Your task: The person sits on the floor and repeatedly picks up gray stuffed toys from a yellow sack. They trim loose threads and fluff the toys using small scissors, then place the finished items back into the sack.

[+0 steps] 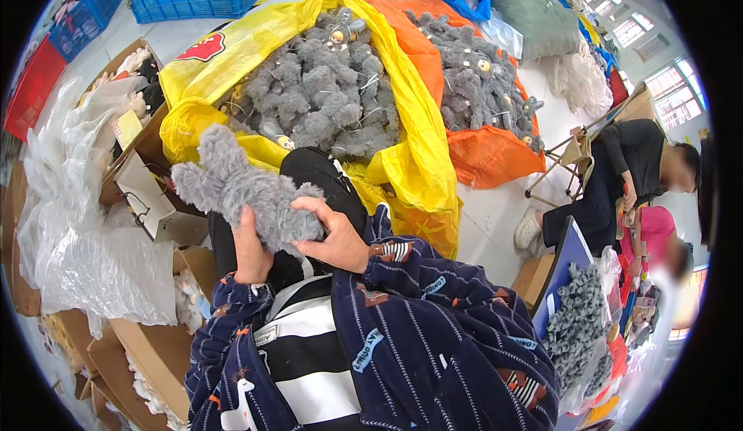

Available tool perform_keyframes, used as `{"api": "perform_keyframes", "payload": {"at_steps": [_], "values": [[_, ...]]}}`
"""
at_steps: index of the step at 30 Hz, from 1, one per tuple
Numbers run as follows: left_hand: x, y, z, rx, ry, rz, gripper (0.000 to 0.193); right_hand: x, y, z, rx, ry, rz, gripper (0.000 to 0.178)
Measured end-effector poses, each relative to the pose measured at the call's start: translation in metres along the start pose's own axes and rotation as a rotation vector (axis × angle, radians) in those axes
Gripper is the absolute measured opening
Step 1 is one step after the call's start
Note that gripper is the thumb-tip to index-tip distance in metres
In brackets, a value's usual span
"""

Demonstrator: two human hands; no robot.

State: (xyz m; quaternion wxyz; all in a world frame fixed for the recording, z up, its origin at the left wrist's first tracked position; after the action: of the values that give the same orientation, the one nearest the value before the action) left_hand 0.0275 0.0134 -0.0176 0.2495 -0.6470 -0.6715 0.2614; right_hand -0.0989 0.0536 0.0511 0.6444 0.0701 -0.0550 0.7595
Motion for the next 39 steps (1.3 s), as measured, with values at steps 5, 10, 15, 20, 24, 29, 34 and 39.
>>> {"api": "perform_keyframes", "payload": {"at_steps": [5, 10, 15, 20, 24, 29, 34, 39], "values": [[-0.002, -0.004, 0.013, 0.121, 0.218, -0.060, 0.044, -0.006, 0.010, -0.003, -0.033, 0.059, -0.022, 0.051], [0.005, -0.013, 0.018, -0.226, 0.468, 0.239, 0.045, -0.016, 0.066, -0.060, -0.566, -0.434, -0.154, 0.035], [-0.011, -0.014, -0.009, -0.253, 0.323, 0.230, 0.037, -0.018, 0.208, 0.009, -0.950, -0.261, -0.716, 0.015], [-0.031, -0.028, 0.003, -0.288, 0.297, 0.277, 0.028, -0.066, 0.325, -0.011, -0.275, 0.027, -0.664, 0.035], [-0.035, -0.032, 0.031, -0.392, 0.366, 0.368, 0.025, -0.123, 0.286, -0.136, 0.166, -0.402, -0.591, 0.031], [-0.033, -0.031, 0.049, -0.417, 0.498, 0.385, 0.024, -0.168, 0.267, -0.272, 0.431, -0.426, -0.647, 0.034], [-0.028, -0.033, 0.057, -0.379, 0.588, 0.385, 0.022, -0.203, 0.261, -0.310, -0.400, -0.668, -0.774, 0.036], [-0.030, -0.038, 0.062, -0.347, 0.607, 0.424, 0.023, -0.246, 0.275, -0.290, -0.291, -0.587, -0.859, 0.028]]}}
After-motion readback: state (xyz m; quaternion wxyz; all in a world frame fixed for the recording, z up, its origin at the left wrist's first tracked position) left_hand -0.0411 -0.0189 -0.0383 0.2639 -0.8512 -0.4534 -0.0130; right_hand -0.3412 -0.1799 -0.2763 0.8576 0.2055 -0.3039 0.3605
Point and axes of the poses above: each hand's wrist, its own x-axis away from the middle knuckle, its own y-axis out of the back of the hand, z = x × y, the point moved 10 cm from there along -x, towards the middle knuckle, and after that the axes turned 15 degrees about -y, right-handed, at the moved point
